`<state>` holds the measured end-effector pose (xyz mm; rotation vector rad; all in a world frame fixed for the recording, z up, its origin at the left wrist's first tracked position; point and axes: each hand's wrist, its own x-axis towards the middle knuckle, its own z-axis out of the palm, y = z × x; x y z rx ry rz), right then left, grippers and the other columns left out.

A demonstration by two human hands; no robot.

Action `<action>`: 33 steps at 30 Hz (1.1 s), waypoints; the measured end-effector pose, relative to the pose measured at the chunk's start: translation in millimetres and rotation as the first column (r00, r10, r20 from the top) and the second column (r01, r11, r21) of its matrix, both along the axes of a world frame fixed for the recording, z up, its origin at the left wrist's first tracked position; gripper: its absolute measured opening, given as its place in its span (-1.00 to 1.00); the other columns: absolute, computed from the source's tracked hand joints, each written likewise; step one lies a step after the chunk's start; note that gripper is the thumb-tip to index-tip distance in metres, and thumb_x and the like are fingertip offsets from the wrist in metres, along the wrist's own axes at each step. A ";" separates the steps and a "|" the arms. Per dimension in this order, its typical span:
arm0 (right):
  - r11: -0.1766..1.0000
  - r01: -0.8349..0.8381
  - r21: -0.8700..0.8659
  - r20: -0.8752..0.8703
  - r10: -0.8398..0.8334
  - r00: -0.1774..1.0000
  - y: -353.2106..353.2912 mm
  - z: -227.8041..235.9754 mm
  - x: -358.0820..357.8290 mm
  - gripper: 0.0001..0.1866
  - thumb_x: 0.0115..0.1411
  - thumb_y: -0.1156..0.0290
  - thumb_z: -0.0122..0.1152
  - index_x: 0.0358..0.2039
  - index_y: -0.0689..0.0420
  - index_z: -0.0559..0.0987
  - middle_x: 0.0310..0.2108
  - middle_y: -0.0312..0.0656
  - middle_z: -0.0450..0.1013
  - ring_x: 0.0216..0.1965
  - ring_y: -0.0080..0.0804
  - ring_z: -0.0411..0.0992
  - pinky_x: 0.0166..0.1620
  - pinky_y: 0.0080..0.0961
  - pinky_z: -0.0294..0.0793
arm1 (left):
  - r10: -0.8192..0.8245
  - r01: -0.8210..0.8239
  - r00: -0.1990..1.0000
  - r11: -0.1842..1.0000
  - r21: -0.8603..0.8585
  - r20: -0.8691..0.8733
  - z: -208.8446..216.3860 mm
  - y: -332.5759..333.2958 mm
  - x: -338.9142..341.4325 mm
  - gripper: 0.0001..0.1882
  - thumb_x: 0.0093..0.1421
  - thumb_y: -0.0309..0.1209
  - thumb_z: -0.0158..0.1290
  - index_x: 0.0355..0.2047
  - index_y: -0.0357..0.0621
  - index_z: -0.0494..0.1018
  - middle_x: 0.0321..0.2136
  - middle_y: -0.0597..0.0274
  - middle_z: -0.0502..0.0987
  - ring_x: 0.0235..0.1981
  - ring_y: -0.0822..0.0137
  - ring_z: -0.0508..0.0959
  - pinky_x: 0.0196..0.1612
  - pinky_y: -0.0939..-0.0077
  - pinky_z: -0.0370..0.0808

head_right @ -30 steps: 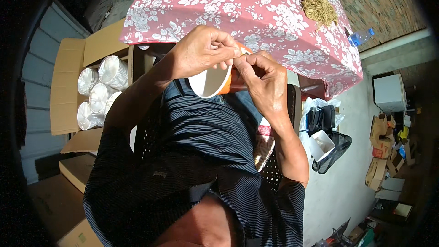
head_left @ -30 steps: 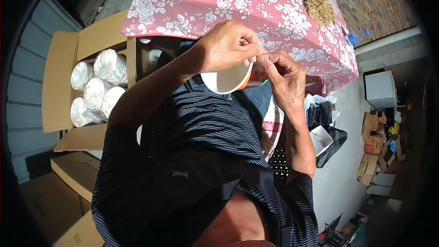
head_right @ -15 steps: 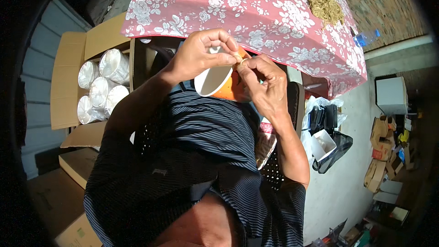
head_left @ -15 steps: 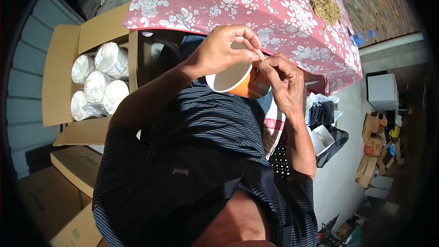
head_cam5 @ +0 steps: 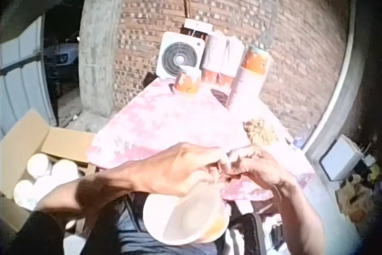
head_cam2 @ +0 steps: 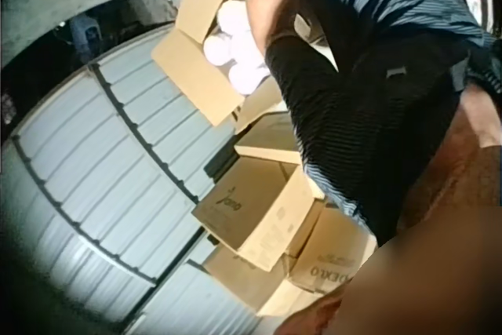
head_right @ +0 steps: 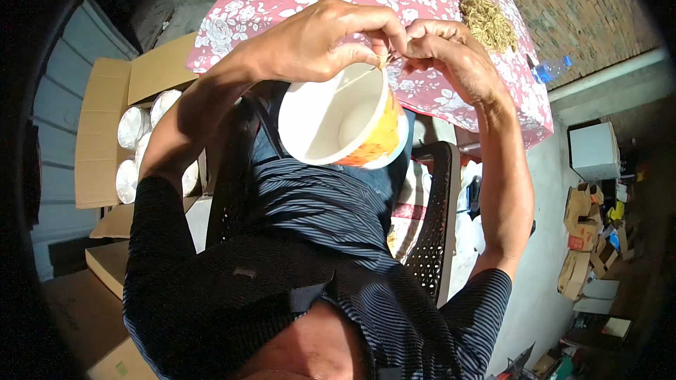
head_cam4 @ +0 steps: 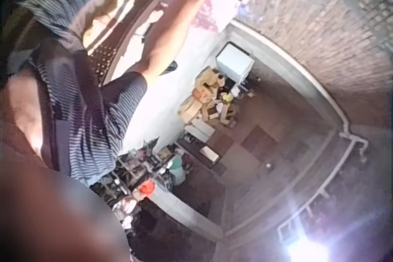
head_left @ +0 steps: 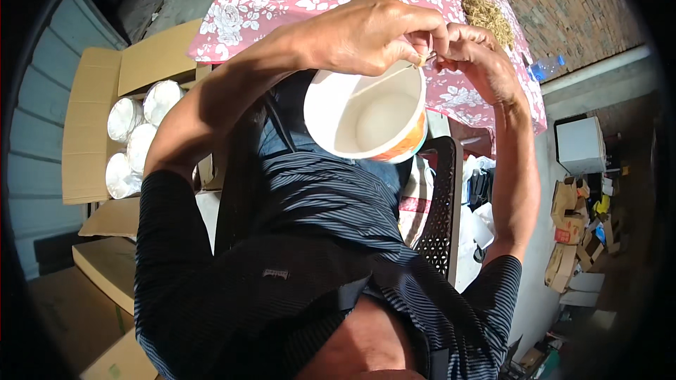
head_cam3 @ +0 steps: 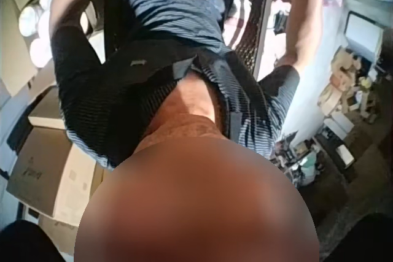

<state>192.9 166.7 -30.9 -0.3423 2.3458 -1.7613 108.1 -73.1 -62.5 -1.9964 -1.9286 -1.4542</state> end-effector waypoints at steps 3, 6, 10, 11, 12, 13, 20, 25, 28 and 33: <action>1.000 0.020 -0.016 -0.056 -0.021 0.998 -3.2 13.4 -0.6 -0.79 0.22 0.32 0.14 -0.37 0.21 0.62 -0.47 -0.33 0.43 -0.42 -0.56 0.36 -0.08 -0.35 0.56 | -0.055 0.055 0.998 0.998 -0.018 -0.039 6.2 -3.6 -10.5 -0.72 0.23 -0.59 0.08 -0.03 -0.28 0.51 -0.31 0.12 0.64 -0.23 0.31 0.67 -0.07 0.38 0.61; 1.000 0.011 0.000 -0.068 -0.011 0.998 -8.4 18.1 2.8 -0.80 0.20 0.34 0.14 -0.38 0.22 0.62 -0.47 -0.32 0.44 -0.42 -0.54 0.36 -0.12 -0.37 0.56 | -0.001 0.008 0.991 0.999 -0.051 0.130 12.0 -11.7 -5.5 -0.71 0.28 -0.58 0.07 0.01 -0.31 0.50 -0.33 0.14 0.61 -0.27 0.41 0.63 -0.13 0.50 0.59; 0.992 0.109 0.059 -0.096 -0.103 0.990 -11.8 -5.7 13.2 -0.84 0.19 0.38 0.20 -0.34 0.12 0.72 -0.43 -0.25 0.58 -0.42 -0.55 0.44 -0.24 -0.49 0.48 | -0.121 0.127 0.854 0.992 0.023 0.506 -13.5 -17.9 4.4 -0.70 0.30 -0.57 0.14 0.03 -0.35 0.46 -0.25 0.16 0.61 -0.17 0.42 0.64 -0.06 0.58 0.62; 0.992 0.099 0.081 -0.099 -0.091 0.991 -13.4 -15.3 18.7 -0.83 0.19 0.40 0.19 -0.34 0.12 0.72 -0.43 -0.25 0.58 -0.41 -0.55 0.45 -0.24 -0.48 0.48 | -0.176 0.167 0.763 0.983 0.073 0.622 -23.6 -17.3 7.9 -0.69 0.30 -0.56 0.15 0.03 -0.37 0.44 -0.24 0.13 0.61 -0.15 0.41 0.64 -0.04 0.58 0.63; 0.991 0.090 0.103 -0.100 -0.079 0.992 -15.1 -25.8 24.4 -0.83 0.19 0.41 0.19 -0.34 0.12 0.72 -0.43 -0.25 0.58 -0.41 -0.54 0.45 -0.25 -0.47 0.49 | -0.192 0.162 0.643 0.980 0.114 0.742 -35.0 -15.1 9.5 -0.68 0.31 -0.56 0.16 0.04 -0.38 0.42 -0.21 0.07 0.62 -0.14 0.37 0.66 -0.02 0.56 0.65; 0.993 0.077 0.085 -0.140 -0.065 0.988 -19.2 -36.4 32.3 -0.83 0.20 0.47 0.15 -0.34 0.16 0.71 -0.43 -0.25 0.58 -0.41 -0.55 0.44 -0.26 -0.48 0.48 | -0.215 0.154 0.523 0.975 0.157 0.825 -40.3 -14.2 14.6 -0.69 0.31 -0.57 0.16 0.03 -0.38 0.42 -0.21 0.06 0.62 -0.14 0.35 0.67 -0.02 0.57 0.65; 0.957 0.278 0.085 -0.134 -0.266 0.955 -43.8 -82.6 70.9 -0.91 0.24 0.61 0.21 -0.33 0.27 0.67 -0.37 -0.29 0.54 -0.30 -0.61 0.44 -0.21 -0.59 0.42 | -0.231 0.148 0.288 0.969 0.195 0.929 -85.2 -0.7 28.3 -0.72 0.28 -0.58 0.20 -0.02 -0.38 0.44 -0.19 0.00 0.64 -0.14 0.28 0.69 -0.02 0.49 0.64; 0.923 0.345 0.173 -0.206 -0.309 0.929 -55.2 -100.7 89.0 -0.92 0.21 0.56 0.30 -0.32 0.29 0.70 -0.39 -0.25 0.52 -0.30 -0.57 0.46 -0.24 -0.59 0.40 | -0.053 0.104 0.512 0.995 0.000 0.857 -91.4 0.3 43.2 -0.71 0.31 -0.52 0.18 -0.01 -0.39 0.45 -0.15 -0.03 0.69 -0.11 0.32 0.69 0.00 0.50 0.61; 0.915 0.353 0.196 -0.223 -0.309 0.925 -58.7 -100.0 95.1 -0.91 0.21 0.55 0.31 -0.31 0.29 0.70 -0.40 -0.25 0.51 -0.31 -0.56 0.45 -0.24 -0.59 0.40 | 0.077 0.022 0.693 0.991 -0.128 0.717 -84.0 -5.3 49.6 -0.70 0.32 -0.50 0.18 0.00 -0.40 0.44 -0.15 -0.04 0.70 -0.10 0.34 0.69 -0.01 0.51 0.58; 0.923 0.359 0.136 -0.191 -0.331 0.924 -60.8 -100.0 96.9 -0.90 0.22 0.55 0.28 -0.32 0.31 0.69 -0.39 -0.25 0.51 -0.31 -0.60 0.45 -0.24 -0.61 0.42 | 0.036 0.039 0.845 0.991 -0.129 0.534 -88.5 -10.1 51.1 -0.60 0.22 -0.47 0.26 0.03 -0.36 0.46 -0.19 -0.02 0.72 -0.14 0.37 0.69 -0.03 0.49 0.55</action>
